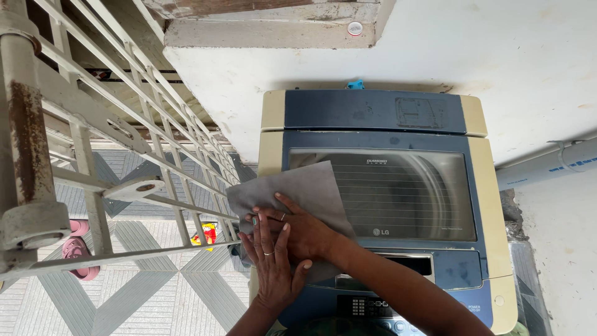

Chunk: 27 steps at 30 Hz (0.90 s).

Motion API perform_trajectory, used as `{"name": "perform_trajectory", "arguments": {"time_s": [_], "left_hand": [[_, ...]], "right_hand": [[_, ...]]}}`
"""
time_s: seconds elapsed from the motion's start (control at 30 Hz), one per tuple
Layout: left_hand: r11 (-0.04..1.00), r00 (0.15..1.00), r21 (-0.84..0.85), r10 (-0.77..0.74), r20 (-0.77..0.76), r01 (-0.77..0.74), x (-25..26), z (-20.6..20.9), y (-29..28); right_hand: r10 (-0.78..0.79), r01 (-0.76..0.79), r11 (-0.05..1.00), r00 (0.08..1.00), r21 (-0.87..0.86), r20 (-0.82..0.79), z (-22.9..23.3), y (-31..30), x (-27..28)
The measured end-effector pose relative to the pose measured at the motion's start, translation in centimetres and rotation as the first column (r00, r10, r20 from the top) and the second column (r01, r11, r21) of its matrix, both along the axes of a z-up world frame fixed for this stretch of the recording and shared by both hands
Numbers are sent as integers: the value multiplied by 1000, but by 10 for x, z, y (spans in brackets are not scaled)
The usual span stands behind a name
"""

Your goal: The person wipes the exterior and interior surfaces of a washing machine with a cloth and removes a small component from inside.

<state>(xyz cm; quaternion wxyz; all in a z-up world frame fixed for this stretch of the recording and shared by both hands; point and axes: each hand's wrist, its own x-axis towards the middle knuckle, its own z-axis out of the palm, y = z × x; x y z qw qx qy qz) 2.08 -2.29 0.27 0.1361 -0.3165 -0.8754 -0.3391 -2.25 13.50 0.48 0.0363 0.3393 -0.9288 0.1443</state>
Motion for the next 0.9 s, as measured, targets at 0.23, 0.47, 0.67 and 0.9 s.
{"name": "perform_trajectory", "arguments": {"time_s": [0.23,0.47,0.67,0.9], "left_hand": [[995,998,-103,1,61,6,-7,2,4],[988,990,-147,-17,137,37,-10,6,4],[986,991,-156,-32,130,53,-11,4,6],[980,991,-179,-61,116,81,-10,2,8]], "right_hand": [[-127,129,990,991,58,-29,-13,17,-90],[-568,571,818,821,72,-66,-21,114,-165],[-890,886,455,456,85,13,-25,262,-113],[-997,996,49,45,69,65,-18,362,15]]}}
